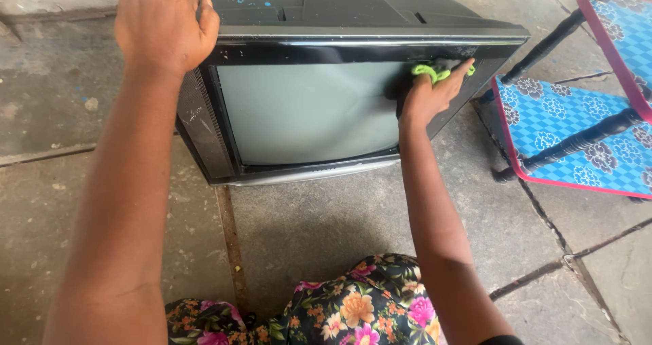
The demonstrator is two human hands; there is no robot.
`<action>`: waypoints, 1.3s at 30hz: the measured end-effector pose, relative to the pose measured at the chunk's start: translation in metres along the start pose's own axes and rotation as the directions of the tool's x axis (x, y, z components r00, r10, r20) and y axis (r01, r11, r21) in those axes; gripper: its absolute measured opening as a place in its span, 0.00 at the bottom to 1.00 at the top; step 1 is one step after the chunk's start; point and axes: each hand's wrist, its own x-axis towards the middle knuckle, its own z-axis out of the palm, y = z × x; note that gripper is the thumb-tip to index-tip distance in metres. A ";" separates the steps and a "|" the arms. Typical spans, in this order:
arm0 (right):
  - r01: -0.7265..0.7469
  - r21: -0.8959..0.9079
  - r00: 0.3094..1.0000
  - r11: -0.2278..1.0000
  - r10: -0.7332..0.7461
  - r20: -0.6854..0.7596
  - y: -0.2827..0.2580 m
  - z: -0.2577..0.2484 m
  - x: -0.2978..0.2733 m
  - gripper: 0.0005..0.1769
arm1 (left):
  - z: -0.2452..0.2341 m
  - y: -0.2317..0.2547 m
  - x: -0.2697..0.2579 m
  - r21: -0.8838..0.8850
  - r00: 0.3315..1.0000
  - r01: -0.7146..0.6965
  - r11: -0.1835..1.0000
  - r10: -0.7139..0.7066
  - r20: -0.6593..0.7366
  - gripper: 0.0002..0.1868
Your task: The person sits on the floor and wipes the back and sides of a black CRT television with a green cloth. They then rotate the television to face forward and continue wiping the screen and front casing.
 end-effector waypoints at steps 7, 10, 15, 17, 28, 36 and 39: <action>0.188 -0.042 0.982 0.981 -0.187 0.028 0.034 -0.006 -0.021 0.55 | -0.009 0.004 0.004 -0.046 0.992 0.083 0.995 -0.078 0.102 0.20; 0.153 -0.101 0.988 0.983 -0.153 0.007 0.041 -0.002 -0.020 0.55 | -0.010 0.005 0.004 -0.069 0.998 0.054 0.996 -0.051 0.035 0.18; -0.030 -0.053 0.999 0.998 0.031 0.014 0.017 -0.006 -0.016 0.51 | -0.004 0.004 0.005 -0.049 0.999 0.021 0.999 -0.023 -0.035 0.19; -0.002 -0.020 1.000 1.000 0.003 0.002 0.003 -0.005 -0.013 0.49 | -0.001 0.003 0.005 -0.054 0.999 0.000 0.999 -0.003 -0.054 0.19; 0.046 -0.027 0.999 0.999 -0.046 0.016 -0.060 0.023 -0.087 0.52 | -0.005 0.008 0.009 -0.095 0.999 0.051 0.994 -0.051 0.002 0.20; 0.445 -0.101 0.879 0.890 -0.412 0.240 -0.116 0.046 -0.211 0.63 | -0.005 0.009 0.011 -0.174 0.998 0.063 0.983 -0.065 -0.004 0.20; 0.610 -0.098 0.757 0.786 -0.543 0.363 -0.136 0.054 -0.237 0.60 | -0.006 0.011 0.010 -0.189 0.997 0.073 0.979 -0.075 -0.005 0.20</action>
